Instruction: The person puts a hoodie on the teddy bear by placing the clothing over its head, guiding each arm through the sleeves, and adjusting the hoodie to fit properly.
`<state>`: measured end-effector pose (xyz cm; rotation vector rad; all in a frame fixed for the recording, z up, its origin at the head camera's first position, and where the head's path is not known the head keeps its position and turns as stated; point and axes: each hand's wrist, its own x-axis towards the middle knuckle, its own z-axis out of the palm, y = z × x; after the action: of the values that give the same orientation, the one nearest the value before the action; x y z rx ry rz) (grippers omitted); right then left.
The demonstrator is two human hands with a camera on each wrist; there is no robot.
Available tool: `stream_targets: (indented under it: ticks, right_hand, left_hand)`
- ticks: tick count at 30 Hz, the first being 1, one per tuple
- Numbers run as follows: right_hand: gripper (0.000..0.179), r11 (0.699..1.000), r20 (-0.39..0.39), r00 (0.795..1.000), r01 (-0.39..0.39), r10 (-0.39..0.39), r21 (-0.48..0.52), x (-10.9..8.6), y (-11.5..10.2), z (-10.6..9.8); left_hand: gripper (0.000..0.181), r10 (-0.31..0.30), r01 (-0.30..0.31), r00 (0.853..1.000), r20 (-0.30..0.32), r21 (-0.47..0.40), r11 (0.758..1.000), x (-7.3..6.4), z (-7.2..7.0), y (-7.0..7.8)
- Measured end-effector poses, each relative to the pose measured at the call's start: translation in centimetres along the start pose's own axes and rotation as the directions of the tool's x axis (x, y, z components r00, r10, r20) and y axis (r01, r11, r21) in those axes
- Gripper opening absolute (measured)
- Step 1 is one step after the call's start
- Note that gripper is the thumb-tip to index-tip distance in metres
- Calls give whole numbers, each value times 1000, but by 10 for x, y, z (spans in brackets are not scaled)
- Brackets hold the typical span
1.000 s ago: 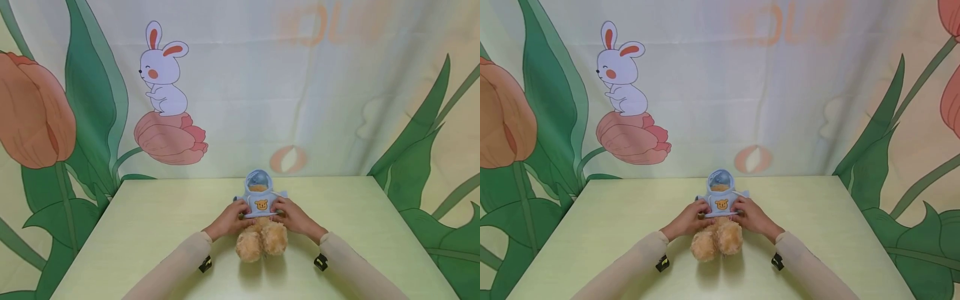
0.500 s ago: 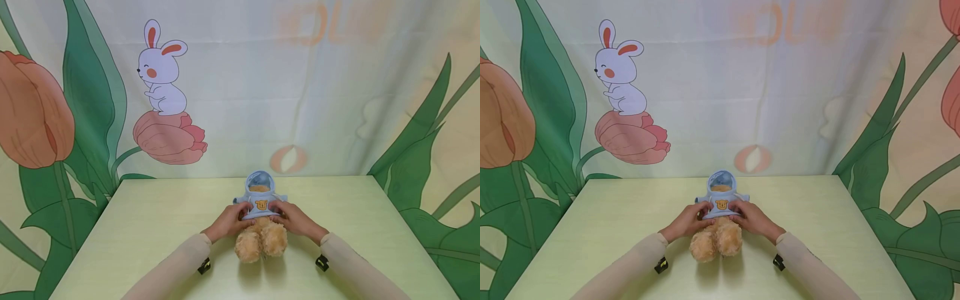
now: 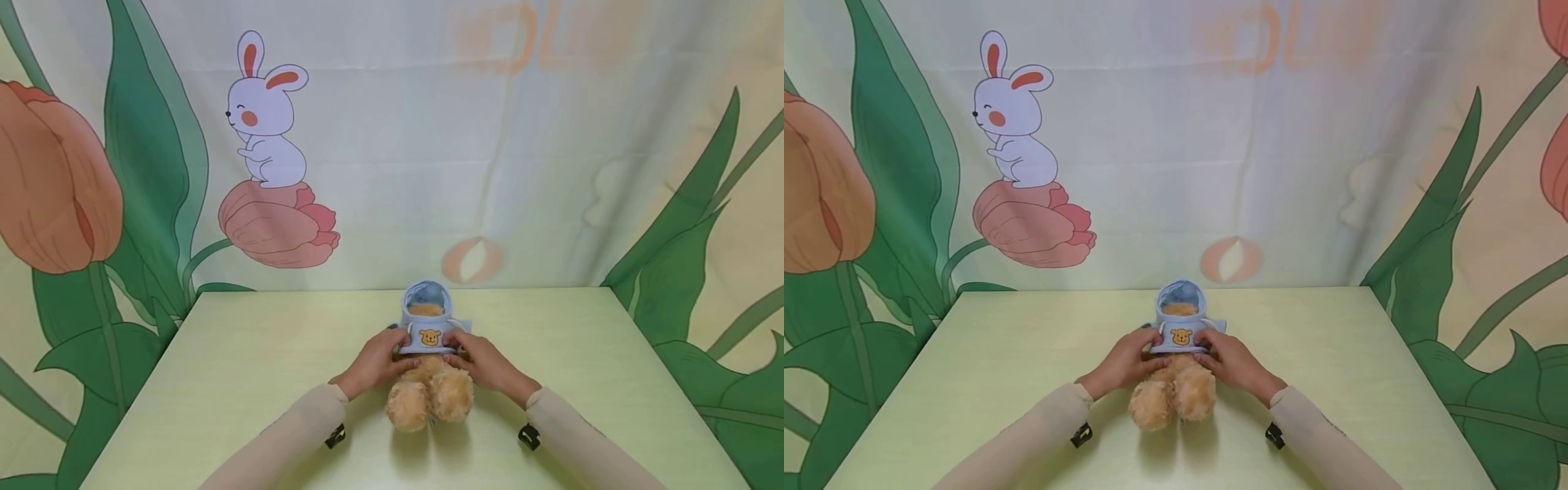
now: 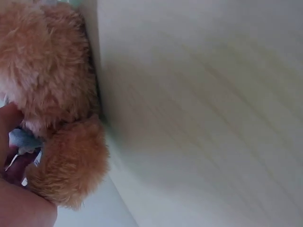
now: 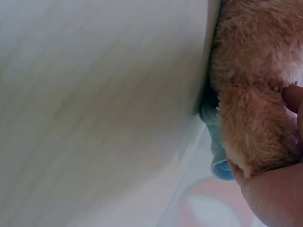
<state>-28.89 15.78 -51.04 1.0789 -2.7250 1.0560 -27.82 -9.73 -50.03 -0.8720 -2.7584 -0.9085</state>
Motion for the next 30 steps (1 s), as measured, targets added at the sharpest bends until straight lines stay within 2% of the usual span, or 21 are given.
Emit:
stream_targets:
  ticks: [4,7,10,14,17,21,24,30]
  right_hand:
    - [22,1000,-17,1000,26,-26,-13,0,1,2]
    - [17,997,-32,997,64,-66,-52,0,3,5]
    - [15,997,-12,998,61,-62,-46,-1,5,6]
    - [26,998,26,999,34,-33,-45,-2,5,7]
    - [29,996,16,998,54,-53,-66,-4,4,6]
    - [23,992,-37,996,83,-87,-93,-7,2,7]
    - [17,992,-68,994,78,-85,-98,-9,1,7]
    - [24,1000,-26,1000,3,-3,-7,-10,-1,5]
  left_hand:
    - [26,-15,16,1000,20,-21,1000,-2,1,1]
    - [19,28,-27,999,25,-40,999,-4,2,0]
    - [16,51,-47,997,57,-64,997,-5,3,-4]
    - [25,32,-17,991,133,-114,993,-8,0,-7]
    - [32,28,-8,985,169,-116,993,-10,-2,-7]
    - [31,76,-71,988,136,-39,997,-11,-2,-2]
    - [30,105,-108,990,97,22,994,-10,-3,5]
    - [35,29,-32,993,114,22,999,-8,-4,11]
